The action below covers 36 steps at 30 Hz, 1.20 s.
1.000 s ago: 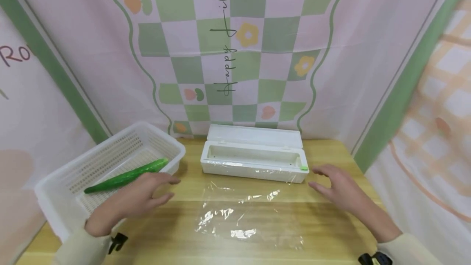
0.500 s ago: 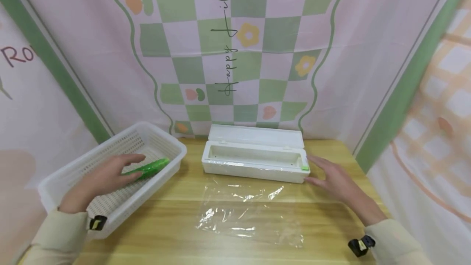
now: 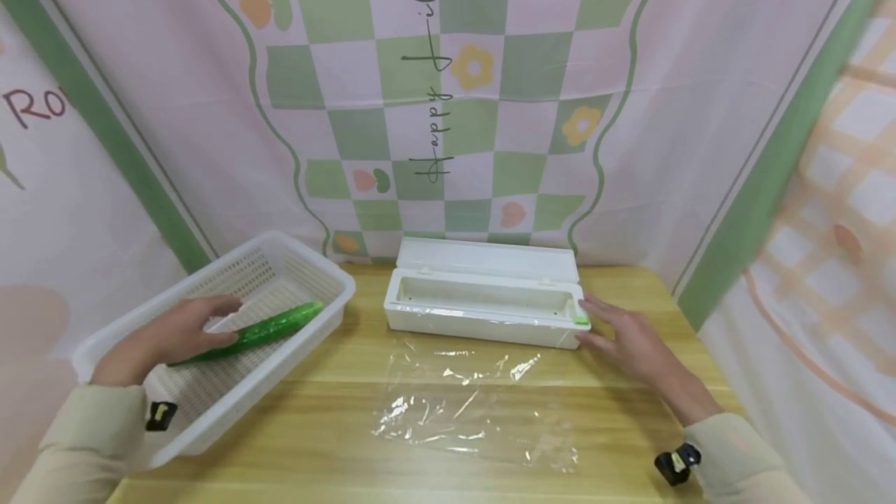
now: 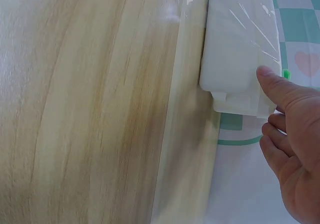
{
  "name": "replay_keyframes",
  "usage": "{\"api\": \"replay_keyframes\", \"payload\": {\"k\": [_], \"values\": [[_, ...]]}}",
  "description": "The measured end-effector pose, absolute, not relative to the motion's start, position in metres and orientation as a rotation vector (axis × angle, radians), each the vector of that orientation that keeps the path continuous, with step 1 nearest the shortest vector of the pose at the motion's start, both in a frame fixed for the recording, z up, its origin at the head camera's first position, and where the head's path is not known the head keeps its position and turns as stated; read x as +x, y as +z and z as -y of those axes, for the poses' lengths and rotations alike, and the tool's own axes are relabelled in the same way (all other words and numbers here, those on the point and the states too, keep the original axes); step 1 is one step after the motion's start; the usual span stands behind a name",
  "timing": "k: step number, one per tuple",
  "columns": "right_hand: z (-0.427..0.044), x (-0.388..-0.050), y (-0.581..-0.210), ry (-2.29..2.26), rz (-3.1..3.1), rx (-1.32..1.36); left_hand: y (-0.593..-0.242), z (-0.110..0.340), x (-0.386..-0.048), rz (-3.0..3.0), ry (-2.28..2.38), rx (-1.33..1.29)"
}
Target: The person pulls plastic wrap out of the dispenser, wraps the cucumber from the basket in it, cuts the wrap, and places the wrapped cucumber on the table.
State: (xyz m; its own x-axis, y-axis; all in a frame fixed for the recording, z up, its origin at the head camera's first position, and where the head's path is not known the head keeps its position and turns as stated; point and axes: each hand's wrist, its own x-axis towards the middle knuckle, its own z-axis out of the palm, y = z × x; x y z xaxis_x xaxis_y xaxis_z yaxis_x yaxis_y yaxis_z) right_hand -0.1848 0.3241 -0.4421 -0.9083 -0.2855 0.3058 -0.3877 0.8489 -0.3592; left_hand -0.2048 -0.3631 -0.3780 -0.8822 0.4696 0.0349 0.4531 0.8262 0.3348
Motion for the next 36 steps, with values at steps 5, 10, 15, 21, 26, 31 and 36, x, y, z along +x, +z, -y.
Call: {"api": "replay_keyframes", "payload": {"k": [5,10,15,21,26,31,36], "values": [[-0.323,-0.185,-0.441,0.614,2.767,0.521,-0.380,0.372,-0.208,-2.884,0.491,0.688],[-0.321,-0.185,-0.438,0.605,2.780,0.513,-0.384,0.379,-0.213,-2.798,0.479,0.640],[-0.320,-0.184,-0.437,0.606,2.789,0.505,-0.388,0.383,-0.219,-2.758,0.513,0.587],[-0.321,-0.185,-0.439,0.605,2.765,0.521,-0.392,0.384,-0.227,-2.733,0.548,0.547],[-0.322,-0.185,-0.438,0.618,2.776,0.514,-0.396,0.383,-0.232,-2.697,0.568,0.569],[-0.321,-0.185,-0.436,0.618,2.791,0.509,-0.401,0.381,-0.235,-2.695,0.548,0.561],[-0.321,-0.183,-0.435,0.624,2.805,0.492,-0.406,0.380,-0.239,-2.705,0.501,0.496]]}}
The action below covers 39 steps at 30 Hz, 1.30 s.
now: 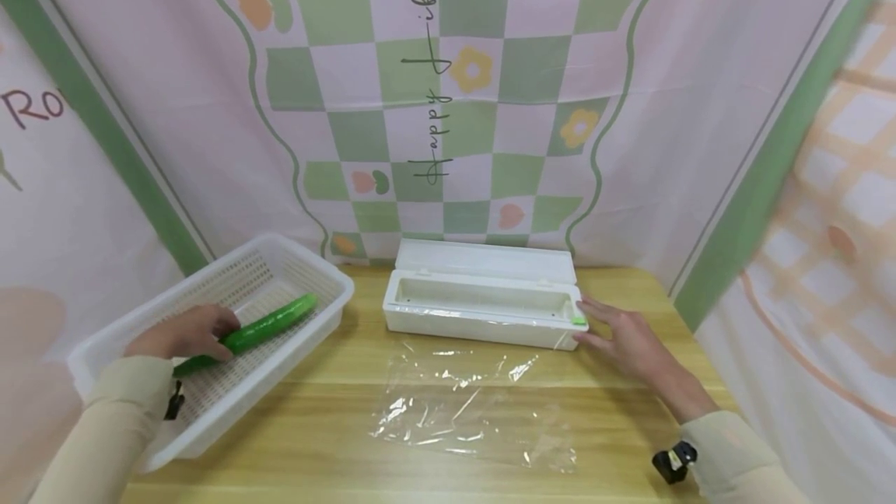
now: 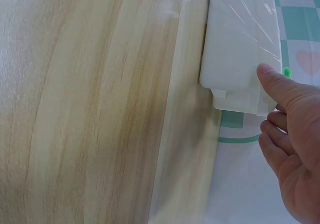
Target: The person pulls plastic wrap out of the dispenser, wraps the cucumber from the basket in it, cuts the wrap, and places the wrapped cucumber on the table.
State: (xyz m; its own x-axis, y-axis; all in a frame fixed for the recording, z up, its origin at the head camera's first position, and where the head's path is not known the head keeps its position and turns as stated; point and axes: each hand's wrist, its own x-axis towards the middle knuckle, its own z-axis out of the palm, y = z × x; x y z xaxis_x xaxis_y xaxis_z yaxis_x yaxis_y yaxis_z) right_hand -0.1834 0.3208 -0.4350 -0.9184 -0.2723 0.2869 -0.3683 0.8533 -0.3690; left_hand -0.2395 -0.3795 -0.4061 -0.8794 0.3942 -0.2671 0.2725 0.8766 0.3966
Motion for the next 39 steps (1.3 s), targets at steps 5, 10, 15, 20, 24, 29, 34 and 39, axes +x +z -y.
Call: {"api": "replay_keyframes", "payload": {"k": [5,10,15,20,24,29,34,39], "values": [[-0.321,-0.184,-0.435,0.622,2.812,0.487,-0.412,0.380,-0.241,-2.738,0.443,0.441],[-0.322,-0.184,-0.436,0.614,2.811,0.488,-0.418,0.379,-0.242,-2.767,0.413,0.430],[-0.321,-0.184,-0.436,0.623,2.817,0.469,-0.418,0.378,-0.242,-2.765,0.433,0.389],[-0.320,-0.183,-0.436,0.632,2.816,0.470,-0.413,0.379,-0.239,-2.785,0.448,0.411],[-0.321,-0.183,-0.436,0.631,2.813,0.474,-0.408,0.383,-0.236,-2.819,0.507,0.469],[-0.322,-0.183,-0.438,0.614,2.802,0.477,-0.403,0.386,-0.237,-2.846,0.528,0.529],[-0.322,-0.182,-0.437,0.619,2.801,0.476,-0.393,0.387,-0.236,-2.863,0.521,0.529],[-0.321,-0.183,-0.438,0.623,2.789,0.493,-0.384,0.389,-0.233,-2.899,0.506,0.543]]}}
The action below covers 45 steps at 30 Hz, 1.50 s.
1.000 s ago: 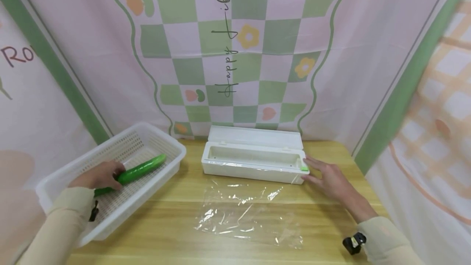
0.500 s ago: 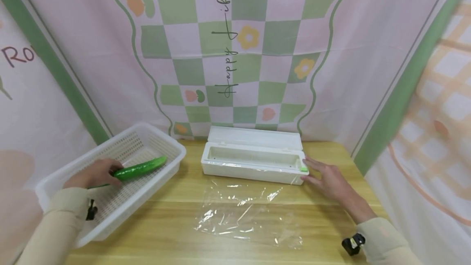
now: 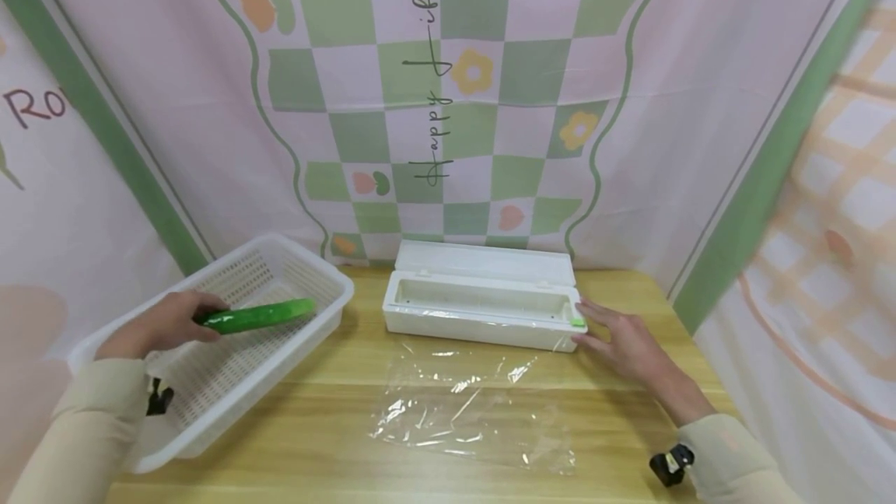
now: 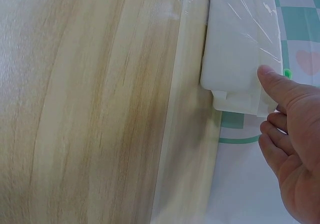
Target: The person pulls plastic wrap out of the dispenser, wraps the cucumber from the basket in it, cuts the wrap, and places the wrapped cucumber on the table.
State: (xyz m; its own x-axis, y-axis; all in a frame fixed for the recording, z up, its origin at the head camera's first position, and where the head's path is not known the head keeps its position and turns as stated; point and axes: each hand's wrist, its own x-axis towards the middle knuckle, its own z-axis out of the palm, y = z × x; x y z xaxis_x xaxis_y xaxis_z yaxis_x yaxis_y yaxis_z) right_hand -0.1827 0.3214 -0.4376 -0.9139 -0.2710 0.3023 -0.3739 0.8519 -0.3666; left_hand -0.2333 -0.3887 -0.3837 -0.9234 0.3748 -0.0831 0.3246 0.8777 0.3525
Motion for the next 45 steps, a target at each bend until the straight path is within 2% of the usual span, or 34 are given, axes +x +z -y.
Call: {"api": "replay_keyframes", "payload": {"k": [23,34,45], "values": [[-0.321,-0.182,-0.440,0.612,2.774,0.503,-0.355,0.382,-0.214,-2.985,0.574,0.681],[-0.323,-0.184,-0.442,0.595,2.765,0.507,-0.338,0.339,-0.206,-2.972,0.599,0.776],[-0.322,-0.184,-0.442,0.574,2.781,0.497,-0.329,0.272,-0.198,-2.952,0.644,0.902]]}}
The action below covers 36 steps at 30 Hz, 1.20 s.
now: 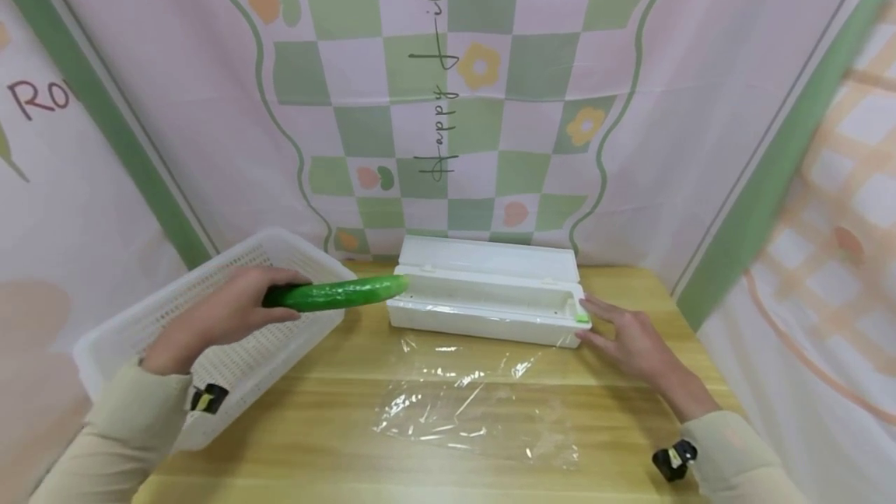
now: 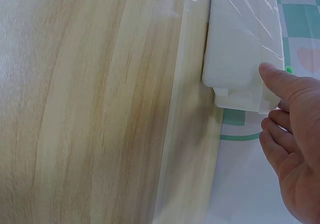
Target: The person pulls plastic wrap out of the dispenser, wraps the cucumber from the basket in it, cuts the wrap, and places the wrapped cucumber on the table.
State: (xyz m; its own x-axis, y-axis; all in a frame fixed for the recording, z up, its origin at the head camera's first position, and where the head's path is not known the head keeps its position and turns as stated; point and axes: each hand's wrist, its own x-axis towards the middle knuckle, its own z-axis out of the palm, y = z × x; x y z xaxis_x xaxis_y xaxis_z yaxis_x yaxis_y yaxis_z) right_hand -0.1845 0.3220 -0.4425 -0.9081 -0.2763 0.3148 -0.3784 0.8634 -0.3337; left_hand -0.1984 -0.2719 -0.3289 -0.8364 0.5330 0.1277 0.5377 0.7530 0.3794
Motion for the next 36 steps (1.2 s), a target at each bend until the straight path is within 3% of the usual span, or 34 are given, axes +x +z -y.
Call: {"api": "replay_keyframes", "payload": {"k": [17,30,36], "values": [[-0.323,-0.186,-0.438,0.599,2.803,0.485,-0.354,0.180,-0.196,2.890,-0.864,-1.215],[-0.327,-0.183,-0.439,0.584,2.814,0.474,-0.398,0.113,-0.188,2.839,-0.881,-1.437],[-0.321,-0.182,-0.440,0.589,2.822,0.476,-0.425,0.095,-0.186,2.853,-0.976,-1.413]]}}
